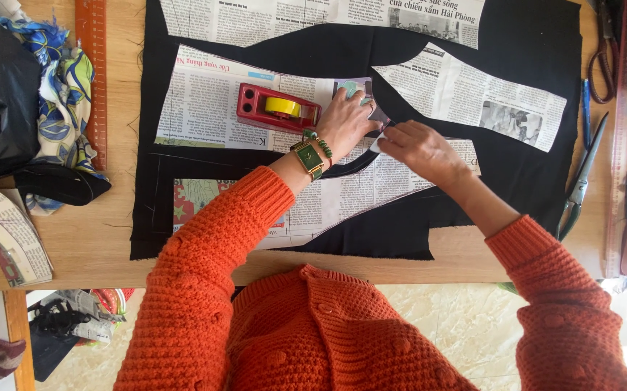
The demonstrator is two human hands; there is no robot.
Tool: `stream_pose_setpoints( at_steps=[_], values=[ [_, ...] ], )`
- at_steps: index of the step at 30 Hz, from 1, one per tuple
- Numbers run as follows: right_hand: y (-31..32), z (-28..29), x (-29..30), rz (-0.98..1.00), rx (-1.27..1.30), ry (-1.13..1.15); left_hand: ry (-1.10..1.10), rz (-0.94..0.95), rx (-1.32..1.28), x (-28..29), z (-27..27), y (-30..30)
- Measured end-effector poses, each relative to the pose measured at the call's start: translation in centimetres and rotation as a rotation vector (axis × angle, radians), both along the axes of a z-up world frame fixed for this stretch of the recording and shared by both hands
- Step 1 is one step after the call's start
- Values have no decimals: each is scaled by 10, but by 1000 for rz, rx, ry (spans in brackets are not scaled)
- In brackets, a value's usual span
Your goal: The person marks a black fabric piece laid on a table using a white chalk-like tool. They trace along the edges of newspaper patterns placed on the fabric to outline the shape. The person also uses a red tape dispenser to secure the newspaper patterns to the fabric during the process.
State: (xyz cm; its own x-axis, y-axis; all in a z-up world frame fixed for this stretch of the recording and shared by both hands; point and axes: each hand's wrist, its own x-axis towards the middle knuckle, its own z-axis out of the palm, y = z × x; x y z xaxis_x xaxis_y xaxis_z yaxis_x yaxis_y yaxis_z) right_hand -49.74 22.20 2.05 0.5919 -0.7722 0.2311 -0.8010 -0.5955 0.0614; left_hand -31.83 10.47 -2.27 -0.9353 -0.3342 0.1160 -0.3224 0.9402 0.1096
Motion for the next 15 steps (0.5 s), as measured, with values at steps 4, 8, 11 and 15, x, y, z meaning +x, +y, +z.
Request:
stream_pose_setpoints(
  at_steps=[4, 8, 11, 15],
  values=[
    [-13, -13, -38, 1, -59, 91, 28, 9, -4, -2, -2, 1],
    [-18, 3, -45, -74, -64, 93, 24, 19, -34, -2, 1, 3],
    [-12, 12, -31, -85, -27, 78, 6, 19, -18, -4, -3, 2],
    [-4, 4, -21, -56, 13, 1, -24, 12, -6, -8, -10, 0]
  ],
)
